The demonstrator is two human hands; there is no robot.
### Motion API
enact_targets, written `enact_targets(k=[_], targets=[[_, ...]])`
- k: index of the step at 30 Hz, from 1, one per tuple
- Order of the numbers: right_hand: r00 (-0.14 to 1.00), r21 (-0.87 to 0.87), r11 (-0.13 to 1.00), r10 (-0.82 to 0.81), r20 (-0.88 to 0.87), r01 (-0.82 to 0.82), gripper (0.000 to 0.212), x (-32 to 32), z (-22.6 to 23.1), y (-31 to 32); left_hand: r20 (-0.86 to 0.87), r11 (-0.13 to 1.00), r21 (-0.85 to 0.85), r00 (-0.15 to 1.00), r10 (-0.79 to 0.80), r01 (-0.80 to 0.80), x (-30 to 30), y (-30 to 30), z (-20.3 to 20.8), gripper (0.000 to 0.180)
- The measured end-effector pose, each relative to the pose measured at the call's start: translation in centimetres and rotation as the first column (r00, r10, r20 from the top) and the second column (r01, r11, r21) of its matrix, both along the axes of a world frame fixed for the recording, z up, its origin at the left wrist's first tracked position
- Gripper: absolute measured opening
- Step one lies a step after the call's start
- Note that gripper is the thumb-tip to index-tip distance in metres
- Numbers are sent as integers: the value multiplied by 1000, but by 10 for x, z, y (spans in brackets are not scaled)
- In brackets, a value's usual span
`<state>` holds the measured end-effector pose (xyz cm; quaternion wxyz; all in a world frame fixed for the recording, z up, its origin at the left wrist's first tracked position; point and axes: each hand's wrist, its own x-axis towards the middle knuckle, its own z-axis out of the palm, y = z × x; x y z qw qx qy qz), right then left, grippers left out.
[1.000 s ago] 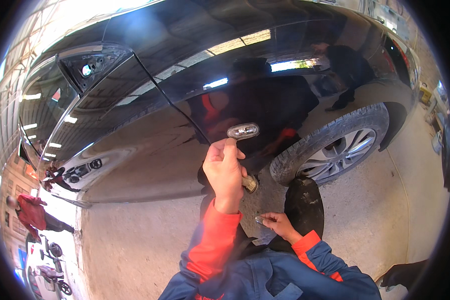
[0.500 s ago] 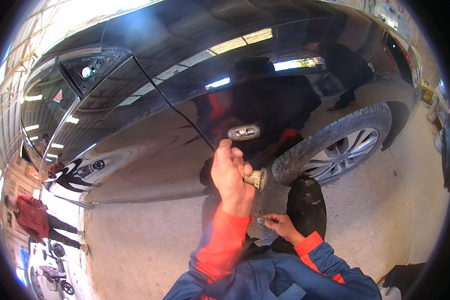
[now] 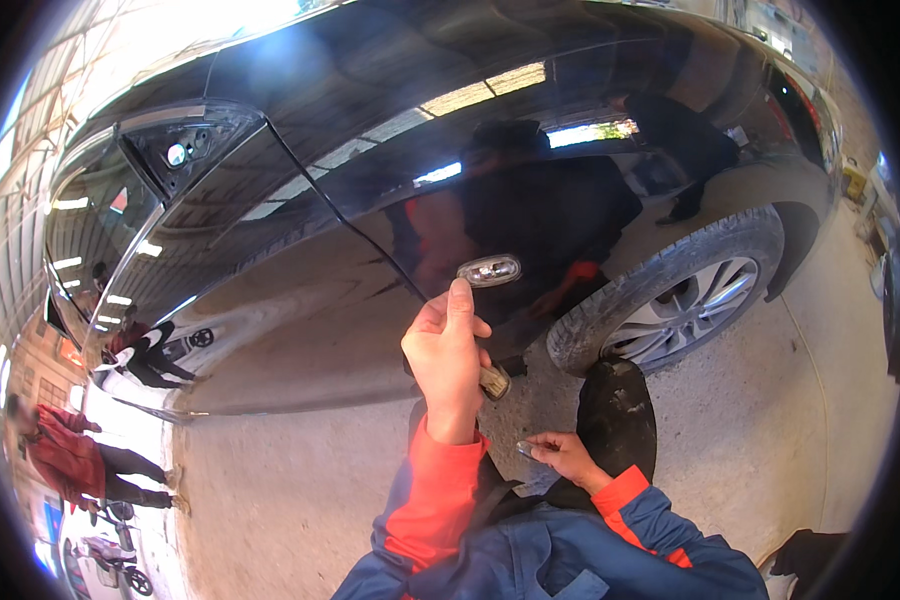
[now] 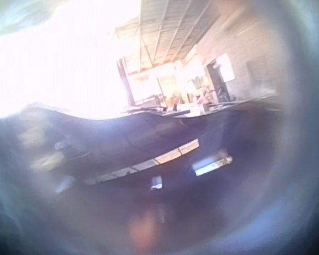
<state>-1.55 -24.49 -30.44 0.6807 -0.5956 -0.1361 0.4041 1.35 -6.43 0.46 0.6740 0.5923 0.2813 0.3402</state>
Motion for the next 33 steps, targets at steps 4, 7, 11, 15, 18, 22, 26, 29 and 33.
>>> enact_targets(k=[4, 7, 11, 15, 18, 22, 26, 29, 33], targets=[[1000, 15, 1000, 0, -15, 1, 32, 0, 0, 1, 10, 998, 66, 1000, 13, -14, 2, 3, 1, 30], [999, 12, 1000, 6, -34, -5, 32, 0, -1, 0, 32, 996, 90, 999, 8, -11, 3, 5, -1, 24], [999, 43, 999, 15, -49, -13, 32, 0, -2, -1, 56, 995, 99, 998, 23, -29, 6, 5, -6, 19], [1000, 42, 999, 21, -21, -20, 33, 1, -3, -1, 132, 997, 66, 991, 22, -31, 10, 5, -9, 16], [999, 28, 999, 25, -28, -24, 33, 1, -2, -2, 200, 999, 16, 980, 26, -29, 14, 7, -11, 15], [999, 6, 1000, 24, -34, -24, 34, 0, 3, -2, 283, 999, -44, 959, 35, -24, 17, 5, -14, 14], [999, 10, 1000, 22, -48, -21, 34, 0, 8, -2, 304, 990, -138, 951, 54, -12, 18, 2, -11, 13], [999, 4, 1000, 30, -40, -30, 34, 0, 8, -2, 301, 985, -173, 951, 63, -11, 19, -3, -4, 12], [998, -27, 998, 57, -31, -58, 31, 0, 2, -2, 448, 993, -108, 889, 95, -52, 12, -3, 14, 11]])
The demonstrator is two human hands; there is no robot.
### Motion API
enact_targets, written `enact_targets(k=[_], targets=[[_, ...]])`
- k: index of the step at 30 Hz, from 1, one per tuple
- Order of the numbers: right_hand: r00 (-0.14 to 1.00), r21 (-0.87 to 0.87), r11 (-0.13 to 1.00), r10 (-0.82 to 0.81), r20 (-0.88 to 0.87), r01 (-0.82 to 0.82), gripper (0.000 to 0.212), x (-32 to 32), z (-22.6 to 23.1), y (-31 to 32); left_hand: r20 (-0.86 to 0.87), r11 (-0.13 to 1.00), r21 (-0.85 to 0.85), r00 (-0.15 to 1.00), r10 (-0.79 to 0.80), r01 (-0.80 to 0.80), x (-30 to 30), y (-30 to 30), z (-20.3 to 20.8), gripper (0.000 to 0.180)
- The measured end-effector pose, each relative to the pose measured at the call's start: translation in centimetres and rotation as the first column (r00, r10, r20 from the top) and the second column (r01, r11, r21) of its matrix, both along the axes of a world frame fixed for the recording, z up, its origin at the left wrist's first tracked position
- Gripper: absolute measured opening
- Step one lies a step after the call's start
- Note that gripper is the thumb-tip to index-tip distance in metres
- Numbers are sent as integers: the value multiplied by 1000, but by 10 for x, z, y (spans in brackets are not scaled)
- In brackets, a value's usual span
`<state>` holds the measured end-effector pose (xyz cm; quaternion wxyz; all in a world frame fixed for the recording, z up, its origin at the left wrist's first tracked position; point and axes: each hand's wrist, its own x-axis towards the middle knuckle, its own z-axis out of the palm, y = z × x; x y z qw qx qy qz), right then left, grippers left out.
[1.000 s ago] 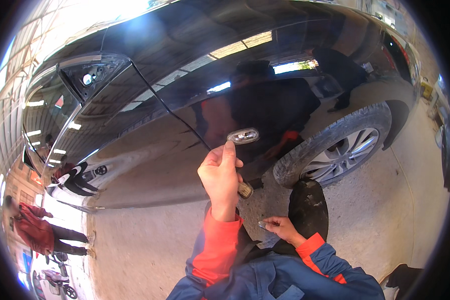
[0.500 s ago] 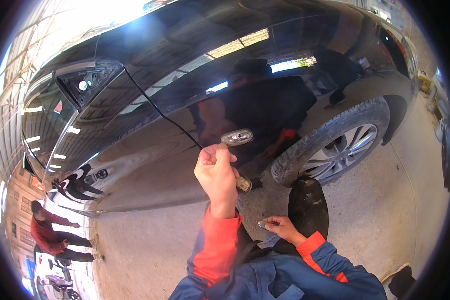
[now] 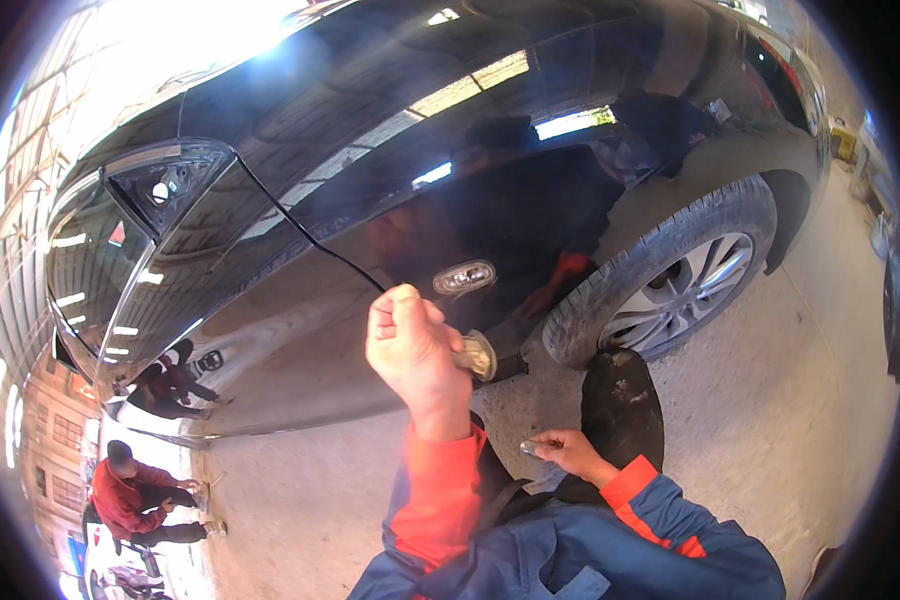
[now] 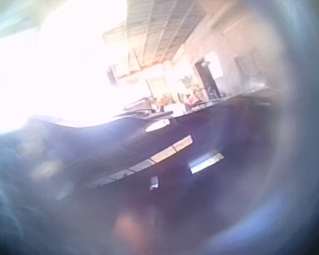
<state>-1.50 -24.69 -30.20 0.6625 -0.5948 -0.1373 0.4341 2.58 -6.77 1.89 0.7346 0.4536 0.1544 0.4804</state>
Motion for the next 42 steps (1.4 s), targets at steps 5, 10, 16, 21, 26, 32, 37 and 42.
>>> enact_targets(k=[5, 10, 16, 21, 26, 32, 37, 42], targets=[[1000, 8, 1000, 16, 0, -16, 32, 1, -6, 1, -112, 982, 152, 989, -96, 112, -27, -6, 4, 10], [1000, 25, 1000, -10, -7, 10, 33, 0, -9, 1, -295, 830, 558, 930, 218, -17, -34, -12, -28, 21], [998, -25, 1000, 0, 58, 1, 34, 0, -16, 3, -237, 366, 931, 756, 610, -4, -18, 3, -36, 34], [998, -7, 1000, -26, 54, 26, 33, -1, -18, 3, -247, 381, 925, 779, 577, 12, -8, 4, -32, 22], [1000, 36, 999, -19, 9, 19, 33, -2, -17, 2, -272, 462, 885, 861, 430, 49, -5, -1, -32, 13], [1000, 29, 1000, -13, 25, 12, 33, -1, -15, 0, -400, 584, 789, 881, 254, 190, -10, -10, -29, 11], [999, 78, 997, -8, 41, 5, 33, -2, -16, -1, -467, 684, 680, 875, 125, 265, 1, -17, -25, 11], [1000, 92, 996, -13, 21, 11, 32, -1, -16, 0, -403, 785, 522, 908, -119, 335, 7, -29, -13, 11]])
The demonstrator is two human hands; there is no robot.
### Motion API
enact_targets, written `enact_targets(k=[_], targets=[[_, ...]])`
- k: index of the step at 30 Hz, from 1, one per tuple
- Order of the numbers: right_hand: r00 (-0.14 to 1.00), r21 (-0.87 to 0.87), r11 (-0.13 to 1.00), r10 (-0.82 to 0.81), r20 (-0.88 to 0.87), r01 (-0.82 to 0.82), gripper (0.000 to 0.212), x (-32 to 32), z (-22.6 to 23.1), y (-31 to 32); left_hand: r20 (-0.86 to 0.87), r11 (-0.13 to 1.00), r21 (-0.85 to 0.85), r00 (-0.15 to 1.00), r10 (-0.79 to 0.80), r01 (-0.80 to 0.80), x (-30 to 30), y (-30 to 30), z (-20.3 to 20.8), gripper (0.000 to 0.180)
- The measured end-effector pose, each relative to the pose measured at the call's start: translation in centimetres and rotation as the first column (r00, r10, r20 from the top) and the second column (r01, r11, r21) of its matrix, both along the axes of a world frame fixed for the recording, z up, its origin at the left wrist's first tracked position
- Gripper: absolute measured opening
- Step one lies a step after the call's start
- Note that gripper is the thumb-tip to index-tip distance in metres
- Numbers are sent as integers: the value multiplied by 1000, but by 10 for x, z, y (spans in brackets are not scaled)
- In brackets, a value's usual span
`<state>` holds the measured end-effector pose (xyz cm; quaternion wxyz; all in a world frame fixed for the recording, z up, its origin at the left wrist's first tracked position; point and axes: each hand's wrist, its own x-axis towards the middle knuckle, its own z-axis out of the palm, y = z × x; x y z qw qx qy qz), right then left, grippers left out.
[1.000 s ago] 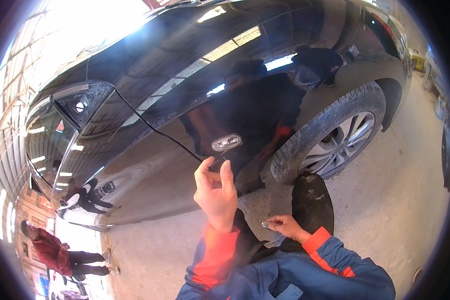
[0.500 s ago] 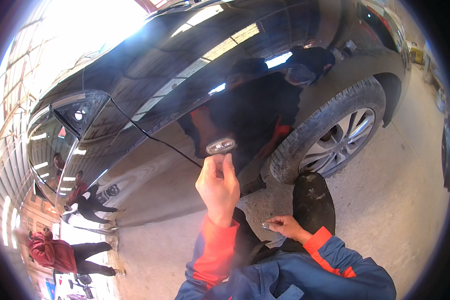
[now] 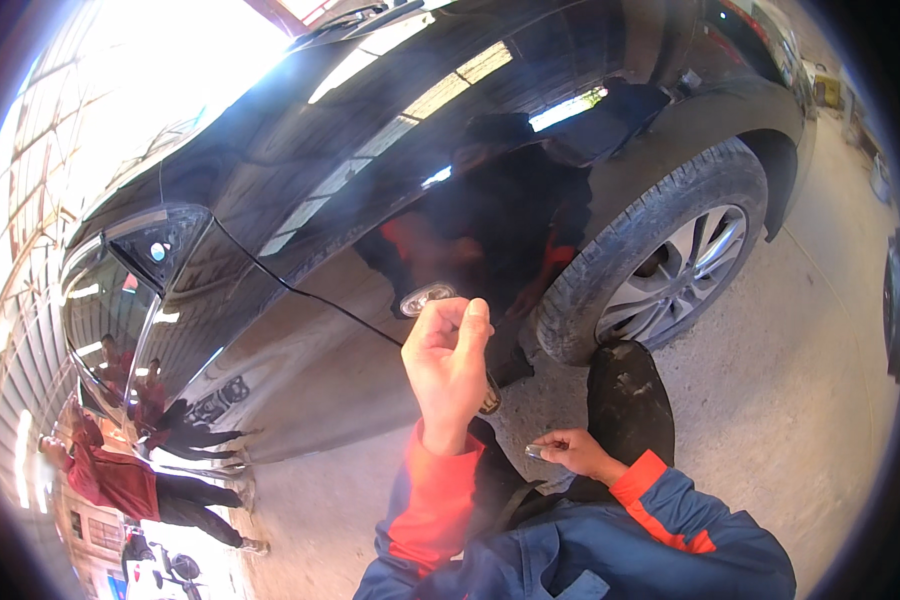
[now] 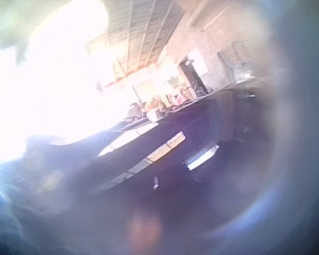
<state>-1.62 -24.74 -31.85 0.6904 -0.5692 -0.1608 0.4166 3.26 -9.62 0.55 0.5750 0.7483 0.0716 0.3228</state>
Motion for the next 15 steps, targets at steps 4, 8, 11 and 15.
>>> enact_targets(k=[4, 8, 11, 15], targets=[[1000, 0, 1000, -14, 10, 14, 32, -1, 2, -1, -79, 979, -197, 995, -64, 47, -2, 2, 19, 11], [999, -44, 999, 1, 34, 0, 31, -2, 6, 0, -75, 923, -371, 987, -141, 104, -3, 16, 35, 11], [999, 0, 999, -34, -15, 34, 29, -2, 11, -1, -86, 885, -449, 980, -179, 122, 0, 24, 39, 11], [1000, -35, 999, 10, -2, -10, 29, 1, 19, -4, -127, 907, -409, 977, -170, 105, 6, 25, 40, 13]])
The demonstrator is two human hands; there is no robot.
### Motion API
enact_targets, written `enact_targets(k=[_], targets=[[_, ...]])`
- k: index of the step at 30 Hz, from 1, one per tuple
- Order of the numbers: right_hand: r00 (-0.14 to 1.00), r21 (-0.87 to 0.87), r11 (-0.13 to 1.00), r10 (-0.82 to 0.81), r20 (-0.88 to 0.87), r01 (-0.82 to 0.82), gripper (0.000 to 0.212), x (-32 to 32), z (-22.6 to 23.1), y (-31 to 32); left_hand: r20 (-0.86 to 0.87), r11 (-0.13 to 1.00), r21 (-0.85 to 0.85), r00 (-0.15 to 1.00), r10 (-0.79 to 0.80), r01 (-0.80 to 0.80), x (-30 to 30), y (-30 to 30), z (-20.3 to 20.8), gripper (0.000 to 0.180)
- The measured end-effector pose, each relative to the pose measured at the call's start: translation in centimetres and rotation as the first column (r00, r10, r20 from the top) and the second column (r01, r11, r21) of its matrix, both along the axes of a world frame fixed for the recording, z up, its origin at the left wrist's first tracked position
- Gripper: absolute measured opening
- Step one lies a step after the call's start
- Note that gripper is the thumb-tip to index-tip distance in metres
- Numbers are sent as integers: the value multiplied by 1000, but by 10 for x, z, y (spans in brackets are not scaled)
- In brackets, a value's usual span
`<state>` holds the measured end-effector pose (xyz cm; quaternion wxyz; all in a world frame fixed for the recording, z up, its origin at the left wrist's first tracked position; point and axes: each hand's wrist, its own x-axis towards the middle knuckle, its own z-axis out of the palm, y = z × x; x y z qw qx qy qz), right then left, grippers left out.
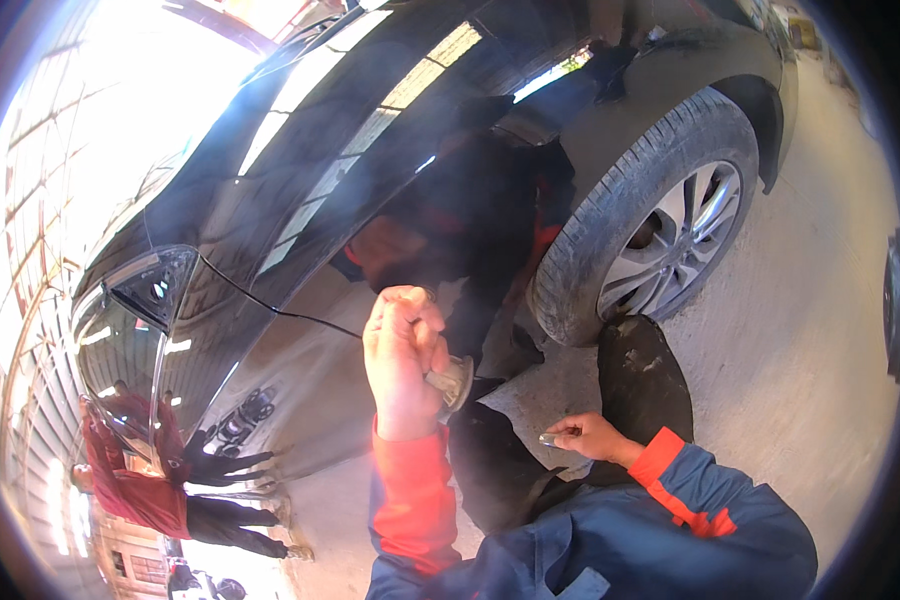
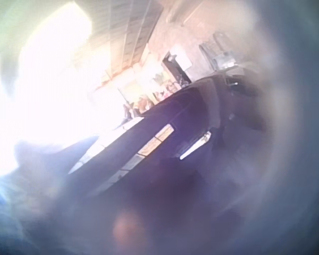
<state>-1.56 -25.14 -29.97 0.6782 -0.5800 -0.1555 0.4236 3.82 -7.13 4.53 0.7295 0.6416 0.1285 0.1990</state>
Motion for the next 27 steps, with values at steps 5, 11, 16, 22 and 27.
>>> enact_targets(k=[5, 11, 16, 22, 27], targets=[[999, 12, 1000, 15, 41, -16, 30, 3, 3, -2, -8, 995, -88, 999, 36, -37, 1, 0, 3, 11], [1000, 49, 999, 13, 14, -13, 30, 2, -2, -1, 34, 999, -44, 999, -4, 5, 5, -2, 4, 10], [999, 33, 999, 28, 24, -28, 31, 1, -7, 0, 83, 998, -65, 997, 6, 0, 8, -8, 10, 11], [999, 40, 999, 33, -6, -33, 30, -1, -9, 1, 282, 995, -71, 958, -54, 77, -13, -7, 41, 16], [996, 139, 988, -54, -69, 63, 29, 4, 0, -4, 99, 972, 109, 971, -217, 206, -57, -15, -2, 21]])
